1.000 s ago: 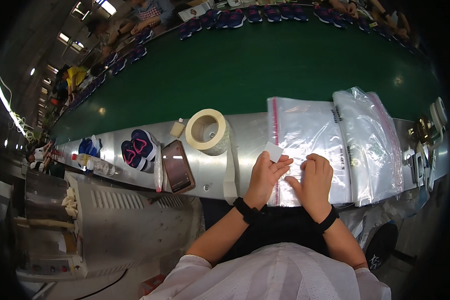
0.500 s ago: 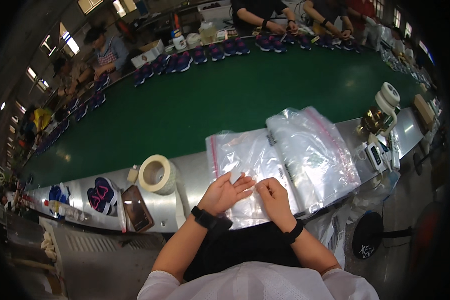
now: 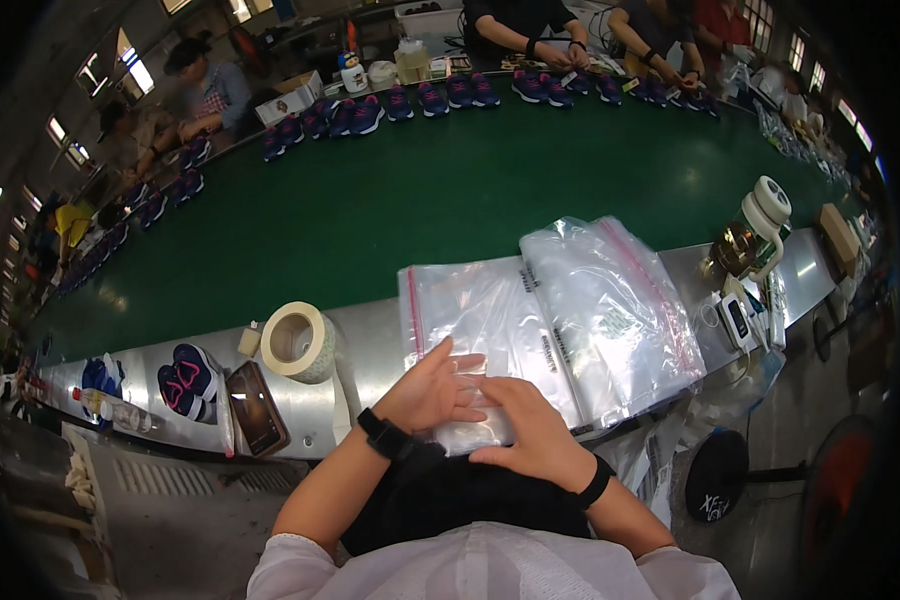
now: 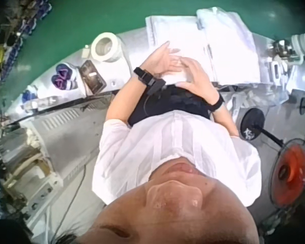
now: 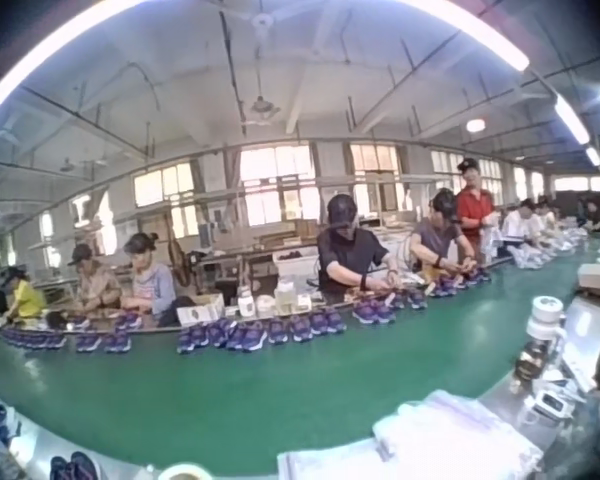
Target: The person peels small white labels from a roll and applies them to clear plastic bags on a metal table. The person repeats this process for multiple bags, placing the labeled bags in a stack.
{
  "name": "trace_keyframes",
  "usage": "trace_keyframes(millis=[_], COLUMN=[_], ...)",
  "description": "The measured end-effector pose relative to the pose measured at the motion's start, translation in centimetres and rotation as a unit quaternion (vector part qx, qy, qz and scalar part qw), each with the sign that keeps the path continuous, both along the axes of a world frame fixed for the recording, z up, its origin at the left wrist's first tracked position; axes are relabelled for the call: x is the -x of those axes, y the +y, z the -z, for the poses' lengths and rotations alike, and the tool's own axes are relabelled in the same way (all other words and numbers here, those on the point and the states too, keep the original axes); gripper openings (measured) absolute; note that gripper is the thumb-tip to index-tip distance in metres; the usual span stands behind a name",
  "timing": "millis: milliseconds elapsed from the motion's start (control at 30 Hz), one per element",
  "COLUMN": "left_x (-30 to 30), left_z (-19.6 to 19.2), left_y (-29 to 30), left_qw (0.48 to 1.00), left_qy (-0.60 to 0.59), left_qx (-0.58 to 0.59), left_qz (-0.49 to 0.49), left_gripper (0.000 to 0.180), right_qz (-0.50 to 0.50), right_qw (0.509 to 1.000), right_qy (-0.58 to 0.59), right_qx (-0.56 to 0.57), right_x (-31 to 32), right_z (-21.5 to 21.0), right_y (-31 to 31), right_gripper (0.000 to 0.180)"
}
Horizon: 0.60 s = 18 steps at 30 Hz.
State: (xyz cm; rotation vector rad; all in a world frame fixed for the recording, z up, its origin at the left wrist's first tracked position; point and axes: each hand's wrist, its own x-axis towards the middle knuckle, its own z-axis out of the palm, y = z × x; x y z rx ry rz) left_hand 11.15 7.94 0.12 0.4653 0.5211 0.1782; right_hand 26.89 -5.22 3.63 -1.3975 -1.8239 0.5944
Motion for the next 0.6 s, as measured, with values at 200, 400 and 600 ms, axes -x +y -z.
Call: trace_keyframes(millis=[200,400,600], left_x=[4.8,3.8,5.2], left_z=[-3.8,-0.3,0.0], left_y=[-3.5,-4.4,-5.3], left_qw=[0.972,0.968,0.971], left_qy=[0.067,0.089,0.057], left_qx=[-0.150,-0.163,-0.154], left_qz=[-0.168,-0.166,-0.173], left_gripper=[0.032,0.034,0.055], right_qz=[0.083,0.213,0.480], right_qw=[0.985,0.932,0.862], right_qy=[-0.150,0.271,0.157], right_qx=[-0.029,0.112,-0.040], right_x=[1.9,-2.9,-19.0], right_z=[2.3,0.4,1.2], right_y=[0.7,3.9,-2.7], right_gripper=[0.023,0.016,0.021])
